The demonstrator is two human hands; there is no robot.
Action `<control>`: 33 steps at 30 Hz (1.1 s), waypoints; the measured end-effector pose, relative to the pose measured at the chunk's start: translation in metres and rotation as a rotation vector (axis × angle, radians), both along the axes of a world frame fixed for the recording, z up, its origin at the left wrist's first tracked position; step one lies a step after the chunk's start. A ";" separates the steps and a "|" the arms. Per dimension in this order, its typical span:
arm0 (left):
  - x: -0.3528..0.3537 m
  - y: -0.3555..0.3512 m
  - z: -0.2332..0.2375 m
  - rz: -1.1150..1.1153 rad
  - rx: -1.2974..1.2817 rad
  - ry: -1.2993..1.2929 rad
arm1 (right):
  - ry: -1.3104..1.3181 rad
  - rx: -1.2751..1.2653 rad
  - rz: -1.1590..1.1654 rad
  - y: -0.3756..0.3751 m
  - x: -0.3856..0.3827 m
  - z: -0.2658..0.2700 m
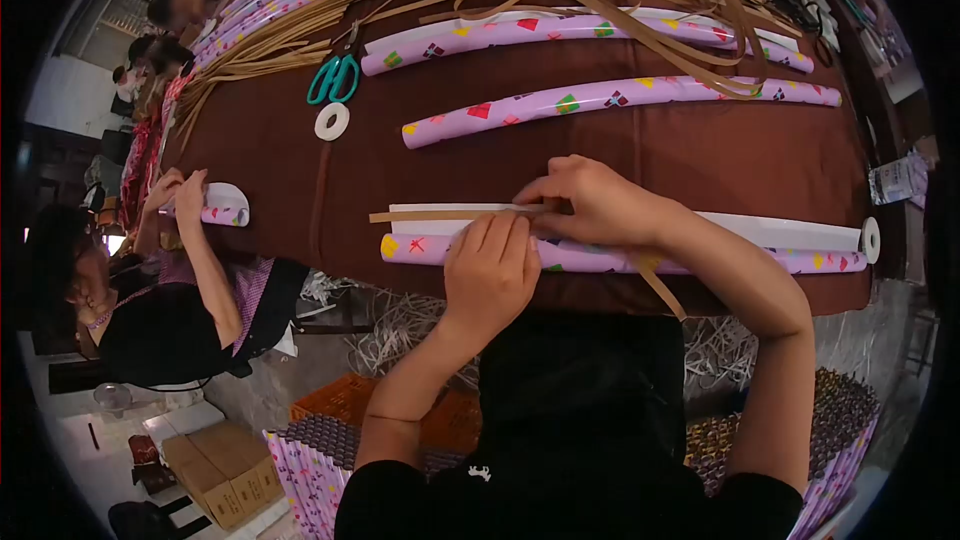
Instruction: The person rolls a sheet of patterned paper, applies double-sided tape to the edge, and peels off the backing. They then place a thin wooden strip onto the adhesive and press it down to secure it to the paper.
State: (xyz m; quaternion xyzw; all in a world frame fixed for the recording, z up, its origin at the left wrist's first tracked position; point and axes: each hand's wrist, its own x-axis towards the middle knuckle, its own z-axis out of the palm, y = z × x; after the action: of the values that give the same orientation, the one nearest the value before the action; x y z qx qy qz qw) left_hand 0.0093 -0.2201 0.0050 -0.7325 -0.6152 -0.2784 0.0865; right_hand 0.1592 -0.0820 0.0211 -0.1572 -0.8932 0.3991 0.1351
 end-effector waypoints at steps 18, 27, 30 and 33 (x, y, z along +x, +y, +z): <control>-0.006 -0.003 -0.002 -0.024 -0.009 0.019 | -0.269 -0.213 -0.532 -0.023 0.129 0.038; -0.007 -0.005 -0.007 -0.017 -0.044 0.029 | -0.222 -0.110 -0.630 -0.028 0.130 0.028; -0.007 -0.005 -0.005 -0.020 -0.061 0.020 | -0.226 -0.098 -0.621 -0.027 0.129 0.028; -0.004 -0.005 0.002 -0.031 -0.102 -0.016 | -0.228 -0.090 -0.618 -0.026 0.129 0.024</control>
State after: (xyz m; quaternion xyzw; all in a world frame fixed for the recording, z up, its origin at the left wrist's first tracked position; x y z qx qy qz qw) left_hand 0.0050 -0.2246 0.0068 -0.7431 -0.6179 -0.2538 0.0398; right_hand 0.2878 -0.1079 0.0456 -0.4700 -0.7943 0.3580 0.1417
